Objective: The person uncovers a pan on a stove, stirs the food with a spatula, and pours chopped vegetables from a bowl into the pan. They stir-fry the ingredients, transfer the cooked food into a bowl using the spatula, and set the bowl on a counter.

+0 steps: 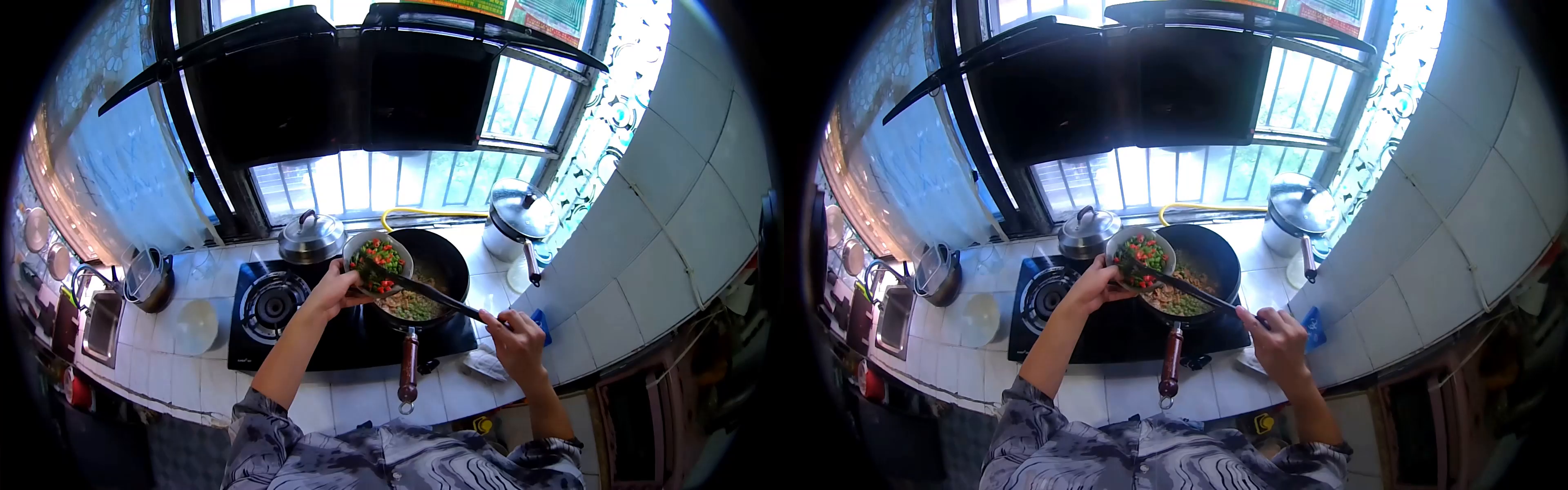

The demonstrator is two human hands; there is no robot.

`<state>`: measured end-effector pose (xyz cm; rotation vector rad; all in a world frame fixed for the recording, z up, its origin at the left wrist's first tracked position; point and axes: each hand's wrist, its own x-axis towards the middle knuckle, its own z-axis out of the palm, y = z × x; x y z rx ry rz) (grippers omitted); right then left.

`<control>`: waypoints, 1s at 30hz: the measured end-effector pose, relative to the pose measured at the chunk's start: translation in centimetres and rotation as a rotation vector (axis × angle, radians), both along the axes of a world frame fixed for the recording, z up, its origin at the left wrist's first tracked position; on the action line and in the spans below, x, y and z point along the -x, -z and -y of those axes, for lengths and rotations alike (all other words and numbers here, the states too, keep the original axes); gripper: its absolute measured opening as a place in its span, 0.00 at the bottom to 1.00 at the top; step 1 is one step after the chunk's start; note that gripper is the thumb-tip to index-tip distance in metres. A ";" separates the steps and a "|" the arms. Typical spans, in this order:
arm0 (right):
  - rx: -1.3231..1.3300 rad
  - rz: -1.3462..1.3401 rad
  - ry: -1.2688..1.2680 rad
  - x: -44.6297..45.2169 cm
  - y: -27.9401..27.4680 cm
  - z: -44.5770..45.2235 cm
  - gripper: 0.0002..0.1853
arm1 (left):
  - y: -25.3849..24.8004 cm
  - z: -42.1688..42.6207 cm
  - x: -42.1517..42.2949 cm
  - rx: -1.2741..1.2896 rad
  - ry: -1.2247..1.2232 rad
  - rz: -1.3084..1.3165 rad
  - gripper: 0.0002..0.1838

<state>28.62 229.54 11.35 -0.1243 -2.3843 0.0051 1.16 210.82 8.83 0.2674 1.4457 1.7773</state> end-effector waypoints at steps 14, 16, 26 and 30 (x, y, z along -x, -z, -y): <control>0.200 -0.048 0.092 -0.1 -0.6 -2.9 0.18 | -0.6 -2.0 1.5 0.077 -0.025 -0.015 0.28; 0.208 -0.029 0.082 0.1 -1.5 -2.9 0.17 | -1.3 -2.2 1.1 0.061 -0.024 -0.050 0.29; 0.266 -0.090 0.044 1.2 -3.0 -3.6 0.18 | -2.3 -1.4 1.0 0.047 0.000 -0.009 0.36; 0.245 -0.111 0.047 0.9 -3.8 -3.9 0.17 | -2.3 -0.8 0.9 0.045 0.005 -0.023 0.36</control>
